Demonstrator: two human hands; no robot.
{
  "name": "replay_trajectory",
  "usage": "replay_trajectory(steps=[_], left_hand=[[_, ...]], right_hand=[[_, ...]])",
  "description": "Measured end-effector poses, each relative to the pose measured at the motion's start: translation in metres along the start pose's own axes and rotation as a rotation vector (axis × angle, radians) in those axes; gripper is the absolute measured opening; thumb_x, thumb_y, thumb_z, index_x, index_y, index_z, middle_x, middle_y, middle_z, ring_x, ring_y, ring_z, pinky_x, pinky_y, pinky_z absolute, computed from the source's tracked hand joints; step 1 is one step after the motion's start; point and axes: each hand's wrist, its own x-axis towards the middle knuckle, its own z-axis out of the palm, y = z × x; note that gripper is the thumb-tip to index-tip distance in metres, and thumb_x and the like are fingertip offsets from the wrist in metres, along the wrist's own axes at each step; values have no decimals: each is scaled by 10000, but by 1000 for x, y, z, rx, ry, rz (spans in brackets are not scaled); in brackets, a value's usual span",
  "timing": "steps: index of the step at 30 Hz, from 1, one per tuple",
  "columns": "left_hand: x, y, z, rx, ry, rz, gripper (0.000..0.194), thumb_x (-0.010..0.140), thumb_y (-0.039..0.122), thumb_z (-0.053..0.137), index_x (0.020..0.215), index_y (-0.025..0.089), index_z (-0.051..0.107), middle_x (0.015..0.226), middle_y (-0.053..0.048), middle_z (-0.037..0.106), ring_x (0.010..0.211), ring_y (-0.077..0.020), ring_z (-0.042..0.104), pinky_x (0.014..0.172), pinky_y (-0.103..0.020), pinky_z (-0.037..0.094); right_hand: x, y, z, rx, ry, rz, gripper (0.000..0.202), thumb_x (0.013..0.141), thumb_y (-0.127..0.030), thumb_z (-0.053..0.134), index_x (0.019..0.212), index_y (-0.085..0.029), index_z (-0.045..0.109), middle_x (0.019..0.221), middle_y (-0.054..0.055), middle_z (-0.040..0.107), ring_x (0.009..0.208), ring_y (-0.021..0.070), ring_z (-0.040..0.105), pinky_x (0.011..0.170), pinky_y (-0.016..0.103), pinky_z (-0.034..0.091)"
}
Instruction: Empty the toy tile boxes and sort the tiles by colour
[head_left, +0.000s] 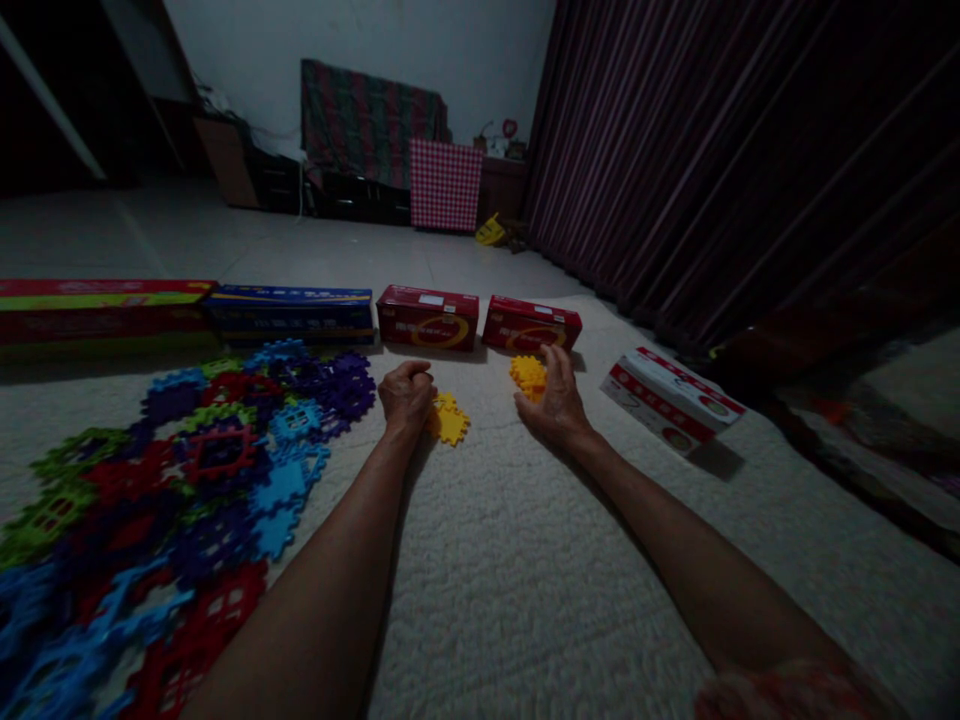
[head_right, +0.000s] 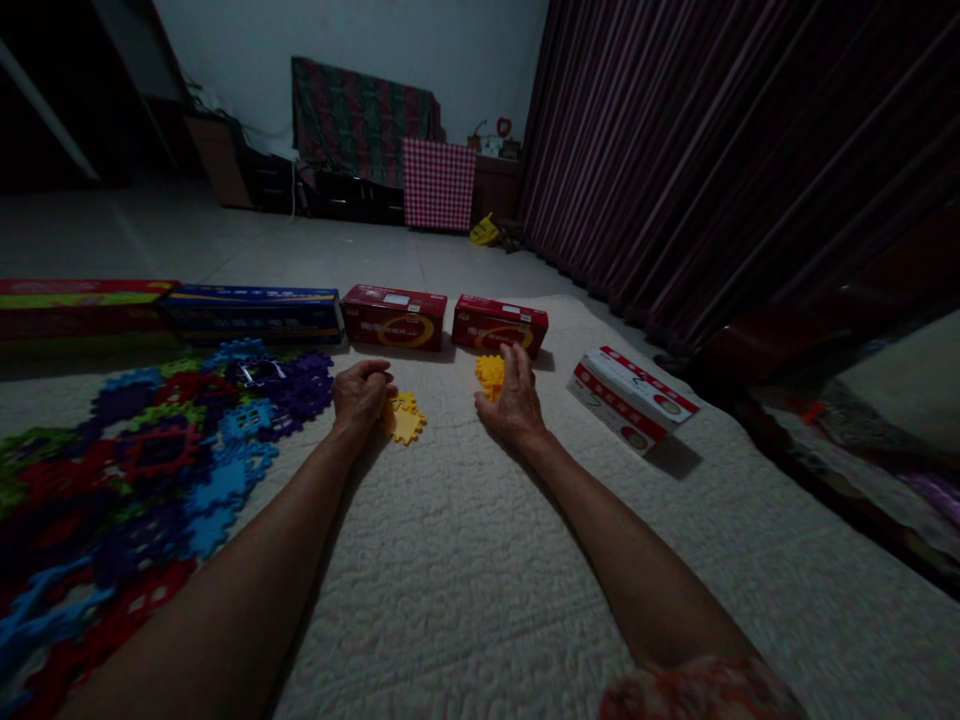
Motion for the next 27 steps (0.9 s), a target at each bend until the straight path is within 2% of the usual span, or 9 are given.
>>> replay_trajectory(steps=[10, 19, 27], left_hand=[[0, -1, 1, -35, 11, 6, 387, 698, 189, 505, 982, 158, 767, 735, -48, 733, 619, -177, 720, 574, -239, 530], [1, -3, 1, -6, 11, 17, 384, 714, 189, 507, 994, 165, 768, 787, -52, 751, 649, -174, 729, 615, -245, 547], [2, -4, 2, -10, 28, 27, 364, 700, 180, 511, 959, 169, 768, 731, -40, 732, 621, -173, 719, 585, -238, 536]], right_hand=[[0, 5, 6, 37, 23, -33, 793, 736, -252, 627, 1479, -153, 369, 1539, 205, 363, 1437, 374, 381, 1176, 583, 380], [1, 5, 7, 19, 12, -64, 816, 722, -247, 640, 1481, -169, 353, 1542, 207, 343, 1450, 383, 356, 1174, 600, 378], [1, 8, 8, -21, 26, -81, 770, 750, -224, 606, 1477, -157, 361, 1531, 202, 365, 1448, 354, 369, 1185, 570, 379]])
